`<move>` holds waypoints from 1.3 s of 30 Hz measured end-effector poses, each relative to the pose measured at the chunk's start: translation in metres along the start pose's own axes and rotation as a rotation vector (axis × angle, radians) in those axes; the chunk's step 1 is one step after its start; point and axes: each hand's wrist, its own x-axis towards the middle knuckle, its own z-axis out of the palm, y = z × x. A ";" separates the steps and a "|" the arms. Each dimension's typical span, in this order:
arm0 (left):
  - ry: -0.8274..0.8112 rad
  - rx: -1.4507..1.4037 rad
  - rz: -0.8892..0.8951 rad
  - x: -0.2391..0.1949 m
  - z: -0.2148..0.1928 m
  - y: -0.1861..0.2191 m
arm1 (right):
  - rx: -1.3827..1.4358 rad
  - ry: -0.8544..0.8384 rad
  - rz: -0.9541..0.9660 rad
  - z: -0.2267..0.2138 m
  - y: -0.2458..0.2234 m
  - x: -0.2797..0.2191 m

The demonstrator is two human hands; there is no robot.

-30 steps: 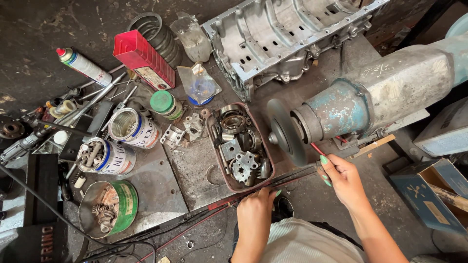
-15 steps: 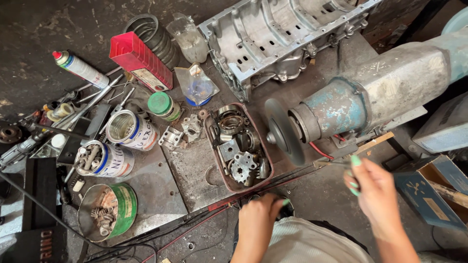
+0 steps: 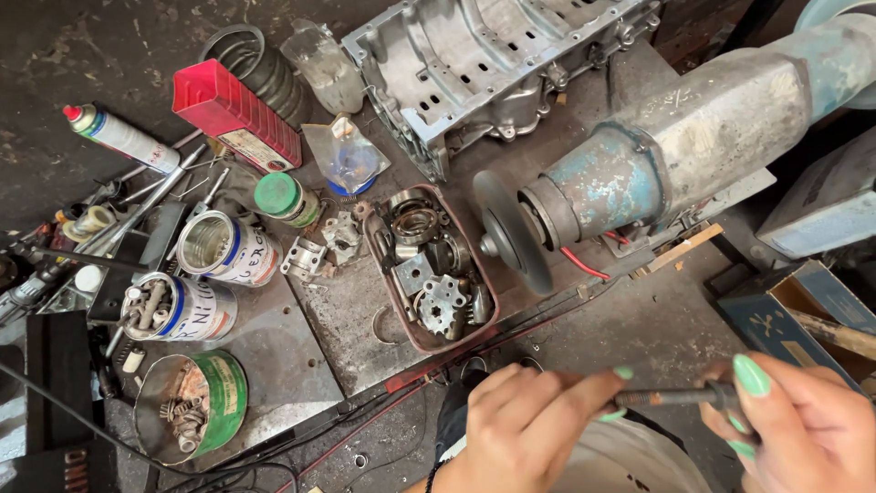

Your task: Cleaning a small metal engine component using a bench grinder and a hand tool

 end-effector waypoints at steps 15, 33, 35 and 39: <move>-0.076 -0.135 -0.383 -0.036 0.025 -0.019 | -0.447 -0.466 -0.284 -0.005 0.077 0.047; -0.238 0.541 -0.379 -0.089 0.093 -0.105 | 0.099 -0.610 0.067 0.067 0.178 0.094; -0.256 0.597 -0.423 -0.094 0.099 -0.104 | 0.140 -0.580 0.091 0.069 0.176 0.094; -0.408 0.638 -0.599 -0.122 0.112 -0.108 | 0.249 -0.494 0.117 0.071 0.171 0.092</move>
